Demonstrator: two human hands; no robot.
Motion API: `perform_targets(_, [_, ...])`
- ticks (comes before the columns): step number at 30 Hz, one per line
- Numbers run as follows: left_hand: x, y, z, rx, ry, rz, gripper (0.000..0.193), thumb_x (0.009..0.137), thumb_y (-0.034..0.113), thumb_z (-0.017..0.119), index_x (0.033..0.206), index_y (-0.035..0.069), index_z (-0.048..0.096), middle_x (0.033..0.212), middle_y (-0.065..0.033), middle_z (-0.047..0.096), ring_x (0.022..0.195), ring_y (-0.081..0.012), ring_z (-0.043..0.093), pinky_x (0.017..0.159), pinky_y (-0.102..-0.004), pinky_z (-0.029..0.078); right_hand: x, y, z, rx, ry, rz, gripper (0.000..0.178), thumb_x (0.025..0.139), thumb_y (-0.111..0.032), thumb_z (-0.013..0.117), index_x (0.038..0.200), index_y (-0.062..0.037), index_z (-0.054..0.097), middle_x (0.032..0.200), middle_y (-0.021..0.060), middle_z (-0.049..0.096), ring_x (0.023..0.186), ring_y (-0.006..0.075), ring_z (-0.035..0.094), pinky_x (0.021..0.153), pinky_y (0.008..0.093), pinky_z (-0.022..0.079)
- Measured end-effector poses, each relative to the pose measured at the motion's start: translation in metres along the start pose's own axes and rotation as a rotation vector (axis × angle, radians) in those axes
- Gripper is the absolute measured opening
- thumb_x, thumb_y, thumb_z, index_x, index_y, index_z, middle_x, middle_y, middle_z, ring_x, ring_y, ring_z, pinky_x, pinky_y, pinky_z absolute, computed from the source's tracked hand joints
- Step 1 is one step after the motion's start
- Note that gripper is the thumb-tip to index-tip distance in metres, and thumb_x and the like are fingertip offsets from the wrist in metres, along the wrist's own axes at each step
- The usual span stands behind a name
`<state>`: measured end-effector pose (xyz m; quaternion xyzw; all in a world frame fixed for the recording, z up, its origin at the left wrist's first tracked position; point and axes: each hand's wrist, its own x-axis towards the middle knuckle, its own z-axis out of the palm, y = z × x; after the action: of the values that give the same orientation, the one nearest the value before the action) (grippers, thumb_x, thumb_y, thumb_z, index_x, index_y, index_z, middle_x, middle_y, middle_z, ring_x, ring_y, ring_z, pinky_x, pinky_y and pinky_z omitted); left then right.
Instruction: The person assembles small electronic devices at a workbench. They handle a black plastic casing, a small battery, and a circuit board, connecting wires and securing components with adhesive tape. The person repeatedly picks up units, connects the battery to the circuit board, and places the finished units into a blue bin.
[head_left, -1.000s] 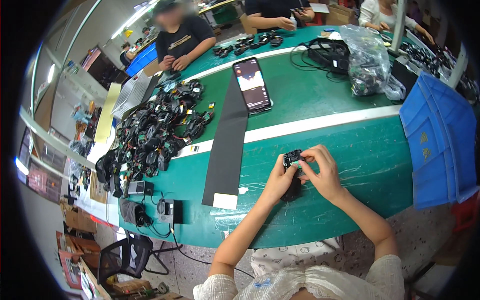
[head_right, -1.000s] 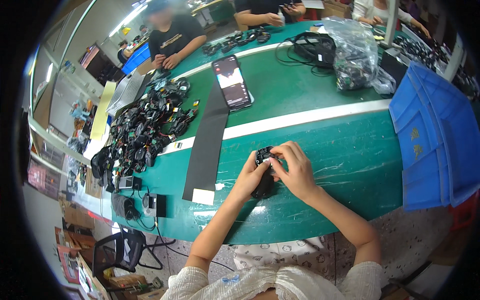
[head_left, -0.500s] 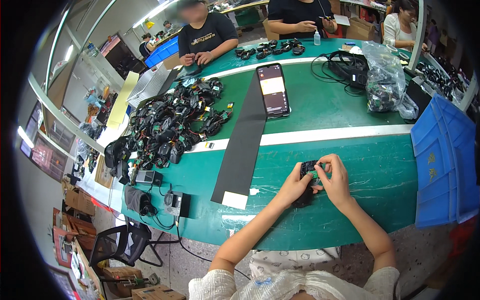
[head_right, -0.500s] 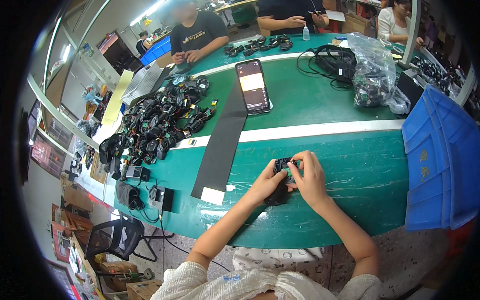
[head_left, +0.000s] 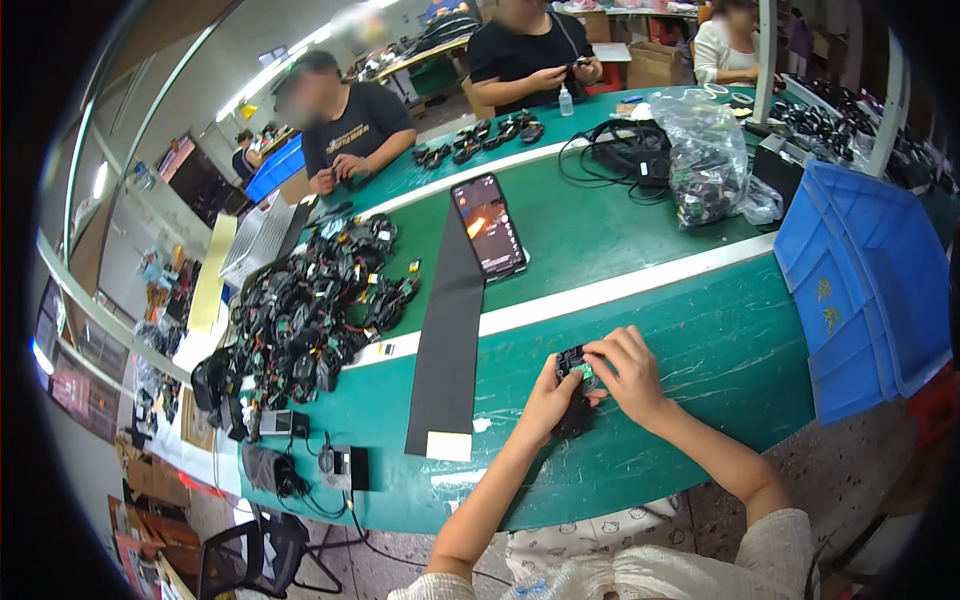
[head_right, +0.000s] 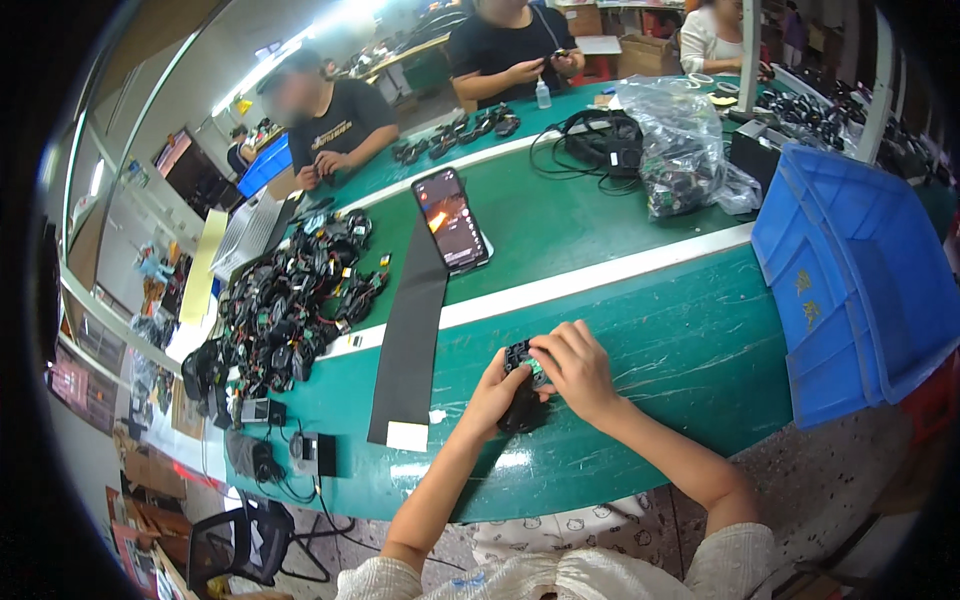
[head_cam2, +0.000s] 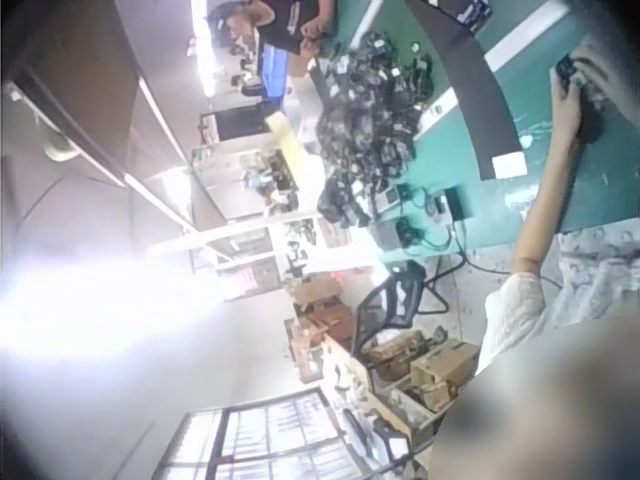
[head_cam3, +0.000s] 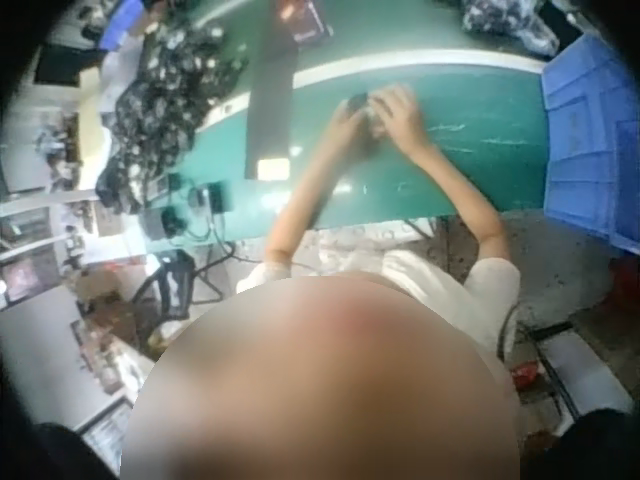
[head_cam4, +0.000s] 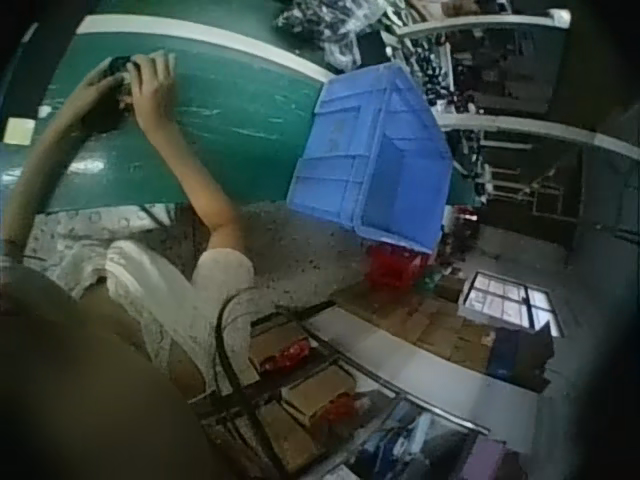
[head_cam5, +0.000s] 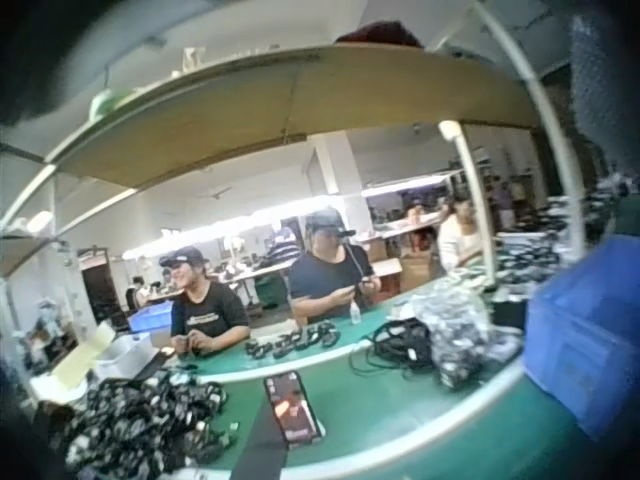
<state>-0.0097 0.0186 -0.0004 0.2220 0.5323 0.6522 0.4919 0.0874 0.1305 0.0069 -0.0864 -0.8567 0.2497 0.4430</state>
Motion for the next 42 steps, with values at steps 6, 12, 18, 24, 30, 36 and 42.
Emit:
perform_targets(6, [0.000, 0.004, -0.001, 0.041, 0.030, 0.003, 0.018, 0.093, 0.008, 0.041, 0.109, 0.003, 0.040, 0.091, -0.0120, 0.058, 0.071, -0.0181, 0.064, 0.061, -0.0275, 0.054, -0.003, -0.004, 0.002, 0.028, -0.034, 0.056, 0.015, 0.080, -0.009, 0.060, 0.093, -0.0042, 0.062, 0.077, 0.0062, 0.051, 0.074, 0.0235, 0.049, 0.063, 0.0344, 0.042])
perform_targets(12, [0.001, 0.003, -0.008, 0.086, 0.031, 0.006, 0.017, 0.092, 0.008, 0.042, 0.108, 0.003, 0.041, 0.088, -0.0106, 0.057, 0.070, -0.0172, 0.063, 0.062, -0.0275, 0.053, -0.005, -0.011, 0.001, 0.103, -0.001, 0.075, 0.018, 0.080, -0.004, 0.057, 0.098, -0.0013, 0.061, 0.084, 0.0106, 0.050, 0.080, 0.0270, 0.048, 0.070, 0.0361, 0.041])
perform_targets(18, [0.000, 0.005, 0.003, 0.114, -0.003, 0.010, 0.020, 0.092, 0.009, 0.044, 0.111, 0.003, 0.042, 0.090, -0.0061, 0.055, 0.074, -0.0102, 0.058, 0.062, -0.0238, 0.049, -0.005, -0.008, 0.001, 0.116, -0.010, 0.080, 0.021, 0.080, -0.004, 0.056, 0.101, -0.0004, 0.053, 0.086, 0.0104, 0.051, 0.078, 0.0258, 0.048, 0.068, 0.0358, 0.041])
perform_targets(24, [0.000, 0.004, 0.000, 0.102, -0.014, 0.023, 0.020, 0.093, 0.011, 0.044, 0.111, 0.003, 0.042, 0.089, -0.0061, 0.055, 0.071, -0.0101, 0.058, 0.061, -0.0227, 0.049, -0.004, -0.006, 0.005, 0.169, -0.008, 0.097, 0.020, 0.076, 0.000, 0.060, 0.095, -0.0001, 0.053, 0.078, 0.0083, 0.049, 0.070, 0.0213, 0.044, 0.065, 0.0322, 0.039])
perform_targets(30, [0.005, -0.008, -0.003, 0.035, 0.096, 0.129, 0.022, 0.091, 0.012, 0.046, 0.110, 0.002, 0.042, 0.085, -0.0073, 0.056, 0.064, -0.0114, 0.059, 0.056, -0.0231, 0.049, -0.006, -0.009, 0.009, 0.203, -0.031, 0.150, 0.017, 0.075, 0.000, 0.064, 0.087, -0.0016, 0.052, 0.078, 0.0084, 0.047, 0.070, 0.0215, 0.043, 0.064, 0.0323, 0.038])
perform_targets(36, [0.000, -0.005, 0.000, -0.074, 0.126, 0.210, 0.041, 0.088, 0.002, 0.040, 0.127, 0.011, 0.033, 0.093, -0.0097, 0.052, 0.063, -0.0118, 0.058, 0.054, -0.0244, 0.050, -0.011, -0.007, 0.014, 0.214, -0.052, 0.226, 0.018, 0.076, 0.000, 0.063, 0.084, -0.0011, 0.047, 0.080, 0.0070, 0.045, 0.071, 0.0185, 0.042, 0.064, 0.0302, 0.038])
perform_targets(42, [-0.004, -0.016, 0.000, 0.022, 0.034, 0.274, 0.044, 0.085, -0.003, 0.034, 0.126, 0.014, 0.034, 0.101, -0.0101, 0.050, 0.062, -0.0112, 0.059, 0.054, -0.0238, 0.052, -0.020, 0.000, 0.007, 0.212, -0.124, 0.314, 0.012, 0.084, -0.003, 0.057, 0.084, -0.0017, 0.045, 0.077, 0.0033, 0.043, 0.068, 0.0112, 0.041, 0.063, 0.0250, 0.036])
